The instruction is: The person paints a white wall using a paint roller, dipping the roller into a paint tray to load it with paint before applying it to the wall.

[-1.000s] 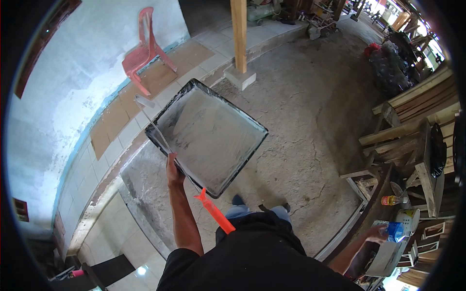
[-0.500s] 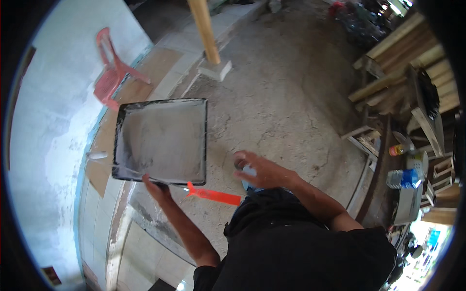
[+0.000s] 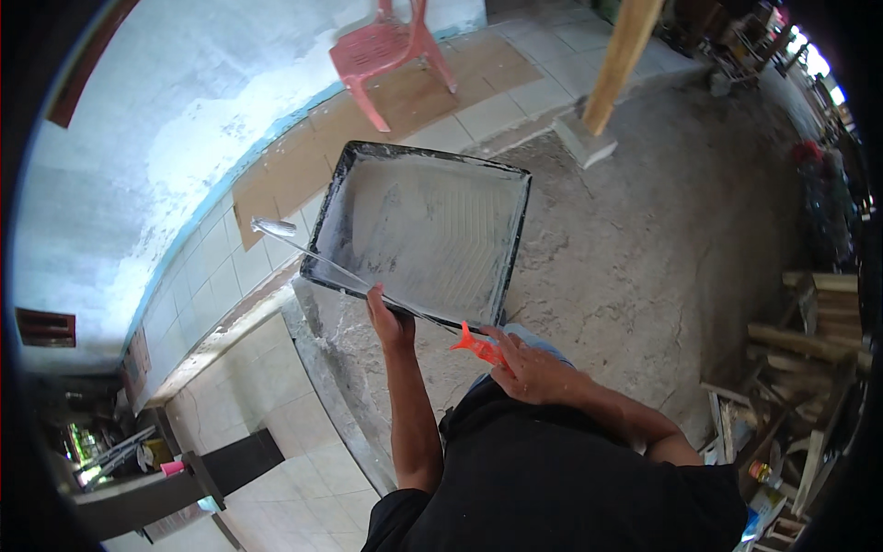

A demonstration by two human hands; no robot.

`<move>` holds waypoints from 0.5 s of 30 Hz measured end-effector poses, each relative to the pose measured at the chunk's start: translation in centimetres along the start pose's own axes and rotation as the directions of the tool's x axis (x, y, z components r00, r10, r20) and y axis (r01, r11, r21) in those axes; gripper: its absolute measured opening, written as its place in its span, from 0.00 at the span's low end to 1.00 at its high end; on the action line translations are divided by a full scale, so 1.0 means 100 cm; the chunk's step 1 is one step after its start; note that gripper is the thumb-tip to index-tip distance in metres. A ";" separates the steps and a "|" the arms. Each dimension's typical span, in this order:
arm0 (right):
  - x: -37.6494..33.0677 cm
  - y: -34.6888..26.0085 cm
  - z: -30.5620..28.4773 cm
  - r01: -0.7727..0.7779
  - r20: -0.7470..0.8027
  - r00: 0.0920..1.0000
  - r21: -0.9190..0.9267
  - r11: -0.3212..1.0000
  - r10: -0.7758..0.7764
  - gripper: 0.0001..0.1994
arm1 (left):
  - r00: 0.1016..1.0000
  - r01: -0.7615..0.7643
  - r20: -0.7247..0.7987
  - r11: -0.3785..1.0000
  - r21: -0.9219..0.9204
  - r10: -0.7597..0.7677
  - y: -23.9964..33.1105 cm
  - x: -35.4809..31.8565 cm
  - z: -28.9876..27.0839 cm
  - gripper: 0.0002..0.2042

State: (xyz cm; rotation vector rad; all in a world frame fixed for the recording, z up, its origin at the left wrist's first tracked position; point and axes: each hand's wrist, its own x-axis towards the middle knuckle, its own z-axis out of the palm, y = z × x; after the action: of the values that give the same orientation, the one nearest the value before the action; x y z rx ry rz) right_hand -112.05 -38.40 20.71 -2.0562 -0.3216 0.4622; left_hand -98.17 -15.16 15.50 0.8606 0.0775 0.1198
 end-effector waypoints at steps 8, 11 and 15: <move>0.068 0.016 -0.029 0.146 -0.106 0.983 -0.056 0.988 -0.151 0.26 | 0.983 -0.025 -0.180 1.000 0.018 0.028 0.000 0.048 -0.017 0.24; 0.093 0.014 -0.052 0.155 -0.066 0.987 0.105 0.982 -0.149 0.25 | 0.982 -0.037 -0.186 0.999 0.017 0.039 0.007 0.071 -0.023 0.25; 0.167 -0.034 -0.065 -0.013 0.014 1.000 0.217 0.976 0.010 0.23 | 0.979 -0.010 -0.204 0.996 -0.094 -0.009 0.073 0.153 -0.050 0.26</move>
State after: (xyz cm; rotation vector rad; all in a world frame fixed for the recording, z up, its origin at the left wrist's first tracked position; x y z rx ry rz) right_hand -94.40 -34.88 23.44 -1.8433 -0.2549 0.4961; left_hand -84.10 -4.62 17.48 0.7516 0.2623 0.2108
